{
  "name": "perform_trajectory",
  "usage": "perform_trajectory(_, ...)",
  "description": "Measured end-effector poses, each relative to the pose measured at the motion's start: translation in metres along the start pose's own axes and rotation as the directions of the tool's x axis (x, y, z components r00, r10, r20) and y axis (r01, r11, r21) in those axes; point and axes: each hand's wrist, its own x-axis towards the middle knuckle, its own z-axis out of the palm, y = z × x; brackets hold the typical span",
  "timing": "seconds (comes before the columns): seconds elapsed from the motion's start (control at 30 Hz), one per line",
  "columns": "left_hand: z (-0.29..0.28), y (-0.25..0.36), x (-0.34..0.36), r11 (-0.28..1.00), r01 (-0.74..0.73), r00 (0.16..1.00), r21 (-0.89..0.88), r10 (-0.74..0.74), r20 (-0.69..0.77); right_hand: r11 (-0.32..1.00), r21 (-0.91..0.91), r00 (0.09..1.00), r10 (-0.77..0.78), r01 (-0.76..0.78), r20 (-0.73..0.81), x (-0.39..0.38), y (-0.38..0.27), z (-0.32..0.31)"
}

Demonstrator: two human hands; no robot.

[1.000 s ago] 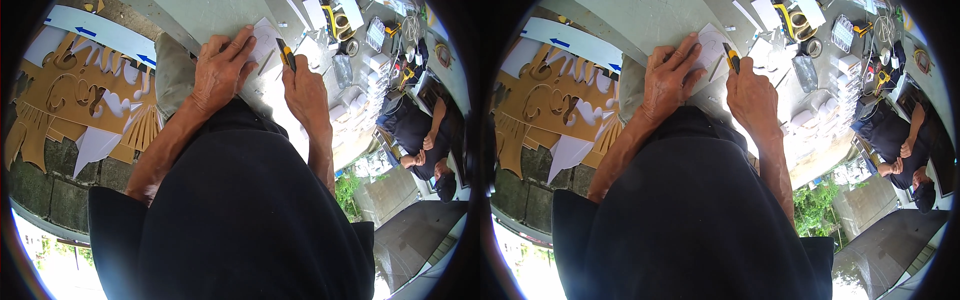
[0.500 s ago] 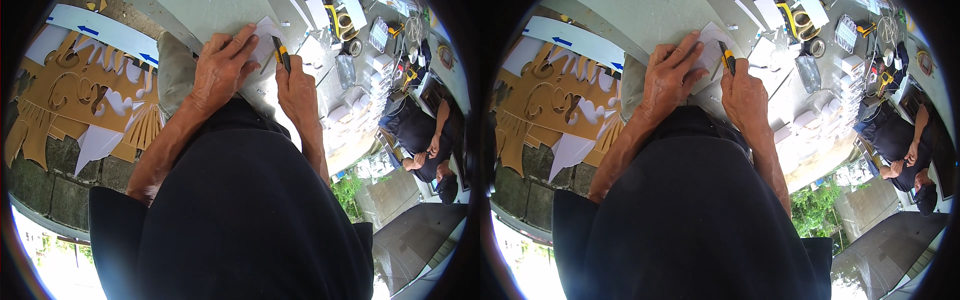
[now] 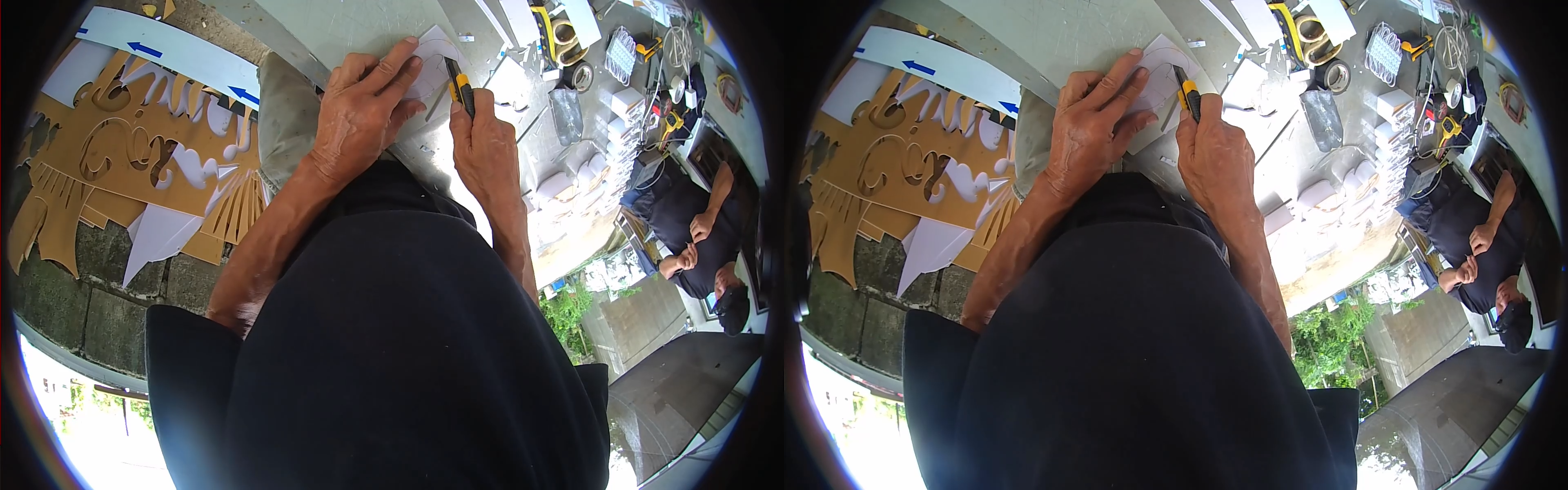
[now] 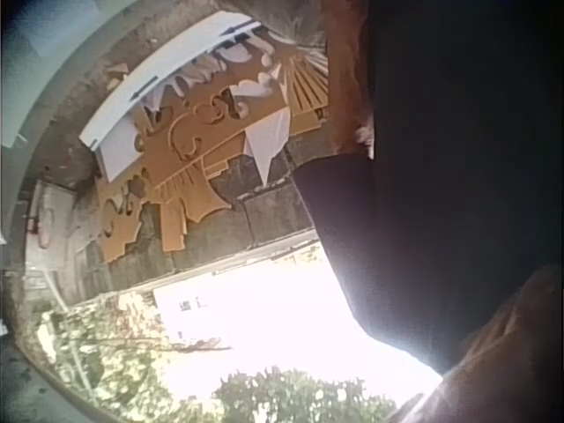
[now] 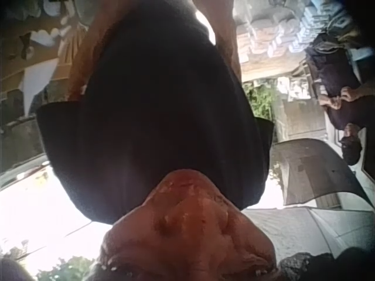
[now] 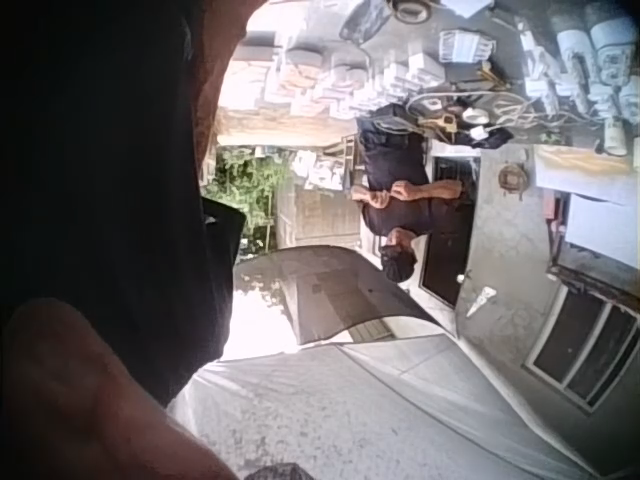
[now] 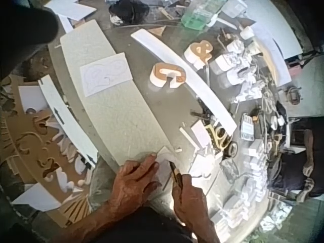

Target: Cutting out letters from a white foam board using a utility knife following a paper template.

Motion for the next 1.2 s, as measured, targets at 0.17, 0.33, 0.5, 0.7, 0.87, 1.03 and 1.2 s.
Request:
perform_trajectory(0.17,0.000,0.000,0.000,1.000,0.007,1.000,-0.008,-0.007,0.003,1.000,0.008,1.000,-0.010,0.010,-0.022,0.000,0.002,0.004)
perform_trajectory(0.33,-0.002,0.001,-0.001,1.000,0.004,1.000,-0.003,-0.004,0.012,1.000,-0.018,1.000,-0.018,0.018,-0.022,0.000,0.000,0.003)
perform_trajectory(0.5,-0.015,0.002,0.000,1.000,0.000,0.993,-0.010,0.001,0.122,0.998,-0.069,0.999,0.014,-0.011,0.033,0.002,-0.011,-0.002)
perform_trajectory(0.7,-0.017,0.004,-0.002,0.999,-0.024,0.978,0.045,0.015,0.208,0.993,-0.117,0.998,0.020,-0.013,0.062,0.002,-0.017,-0.007)
perform_trajectory(0.87,-0.013,0.007,-0.003,0.997,0.004,0.982,0.076,-0.018,0.189,0.995,-0.076,0.995,0.069,-0.064,0.074,0.002,-0.021,-0.001)
perform_trajectory(1.03,-0.013,0.008,-0.005,0.999,0.006,0.984,0.038,-0.013,0.176,0.991,-0.071,0.989,0.117,-0.110,0.094,0.000,-0.029,-0.003)
perform_trajectory(1.2,-0.012,0.007,-0.004,1.000,0.007,0.983,0.028,-0.012,0.181,0.989,-0.022,0.983,0.149,-0.148,0.106,0.001,-0.032,-0.001)
